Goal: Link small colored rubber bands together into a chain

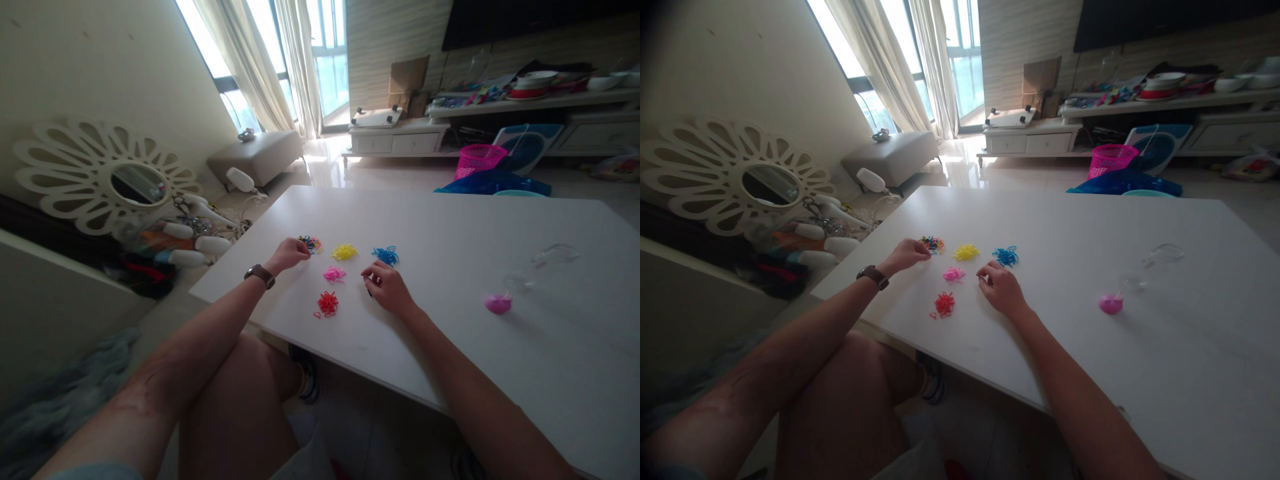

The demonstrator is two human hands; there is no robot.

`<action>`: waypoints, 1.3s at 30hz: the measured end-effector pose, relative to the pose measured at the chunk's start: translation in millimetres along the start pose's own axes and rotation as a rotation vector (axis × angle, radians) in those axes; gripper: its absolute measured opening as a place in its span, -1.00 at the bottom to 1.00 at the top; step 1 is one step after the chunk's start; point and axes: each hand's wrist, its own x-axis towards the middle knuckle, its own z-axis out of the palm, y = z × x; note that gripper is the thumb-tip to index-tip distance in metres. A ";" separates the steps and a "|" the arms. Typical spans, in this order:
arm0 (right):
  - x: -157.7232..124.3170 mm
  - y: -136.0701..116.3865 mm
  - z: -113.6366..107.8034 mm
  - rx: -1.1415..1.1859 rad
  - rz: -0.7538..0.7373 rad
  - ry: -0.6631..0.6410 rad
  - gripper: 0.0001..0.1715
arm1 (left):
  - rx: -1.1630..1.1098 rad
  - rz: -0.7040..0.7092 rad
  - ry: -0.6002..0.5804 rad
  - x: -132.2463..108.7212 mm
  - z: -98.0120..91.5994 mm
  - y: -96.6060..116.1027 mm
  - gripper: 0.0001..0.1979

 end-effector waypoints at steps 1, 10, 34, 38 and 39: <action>-0.1 0.1 0.1 -0.003 0.001 -0.001 -0.84 | -0.003 0.020 -0.001 0.6 1.0 1.9 -0.86; -0.6 -2.2 -0.2 -0.015 0.007 -0.018 -0.84 | 0.064 -0.111 0.065 6.5 -11.2 -14.5 -0.82; -0.2 -2.7 1.0 -0.048 0.003 -0.050 -0.83 | -0.262 0.110 -0.295 -6.6 6.1 16.3 -0.84; 0.3 -4.7 1.4 -0.025 -0.010 -0.031 -0.88 | -0.292 0.204 -0.390 -21.0 15.0 48.3 -0.75; 0.3 -5.8 1.3 -0.016 -0.015 -0.023 -0.88 | -0.301 0.213 -0.419 -24.5 18.0 55.3 -0.74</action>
